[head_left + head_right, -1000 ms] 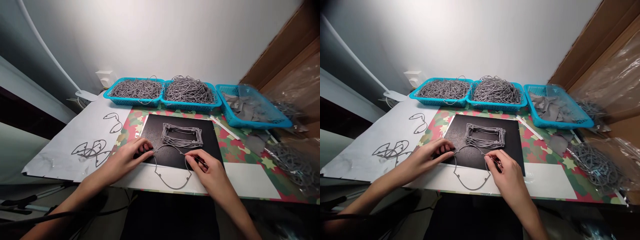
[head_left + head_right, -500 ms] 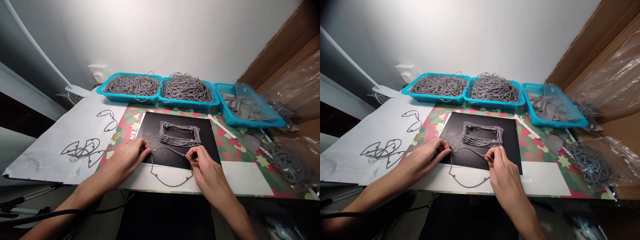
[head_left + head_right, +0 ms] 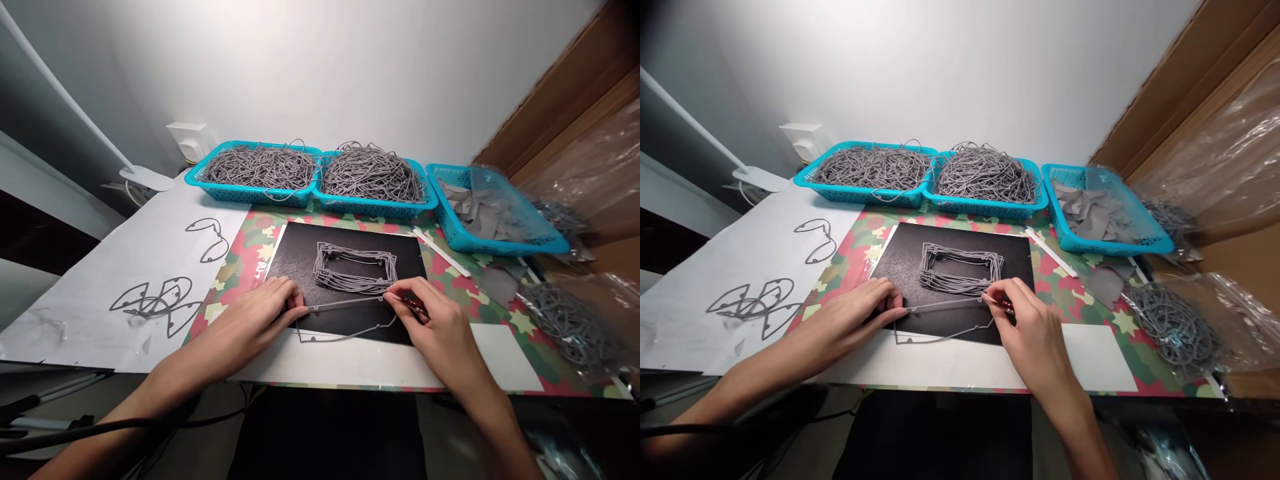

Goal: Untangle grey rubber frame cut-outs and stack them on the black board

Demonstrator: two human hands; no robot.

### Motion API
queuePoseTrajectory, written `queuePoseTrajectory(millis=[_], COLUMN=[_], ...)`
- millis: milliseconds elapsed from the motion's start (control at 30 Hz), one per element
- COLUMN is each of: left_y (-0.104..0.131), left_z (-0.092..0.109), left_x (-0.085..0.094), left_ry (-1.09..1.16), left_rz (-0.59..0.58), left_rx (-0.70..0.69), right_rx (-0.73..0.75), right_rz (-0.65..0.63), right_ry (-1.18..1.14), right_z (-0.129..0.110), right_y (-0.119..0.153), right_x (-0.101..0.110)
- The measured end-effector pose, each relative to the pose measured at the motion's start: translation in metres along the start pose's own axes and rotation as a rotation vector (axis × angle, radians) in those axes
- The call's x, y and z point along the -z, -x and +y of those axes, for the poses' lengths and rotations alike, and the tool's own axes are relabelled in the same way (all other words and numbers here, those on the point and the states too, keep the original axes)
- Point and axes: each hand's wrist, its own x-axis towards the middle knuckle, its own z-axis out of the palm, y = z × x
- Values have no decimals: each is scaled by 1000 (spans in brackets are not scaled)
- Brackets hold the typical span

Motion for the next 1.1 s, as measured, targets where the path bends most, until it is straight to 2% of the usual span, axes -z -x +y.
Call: queuePoseTrajectory(millis=[133,400,567,733,933,1100], left_y=[-7,-26,-25,-28,-15,-9], left_z=[3,-1,1,-6,-5,1], left_x=[10,12,16,15,11,9], left_ry=[20,194,206,181,87,198], left_rz=[-11,7,-37,-56,-32,-20], left_rx=[95,91,114,108,69,22], right_rx=[8,17,-5,-6,112,101], right_rz=[-18,12,34,53,-14,-49], right_ry=[22,29,45,77,177,113], right_z=[7,10,11,9,10,12], right_y=[5,10,10,11,15,16], right_x=[-7,-12,-14,-20,-22,-17])
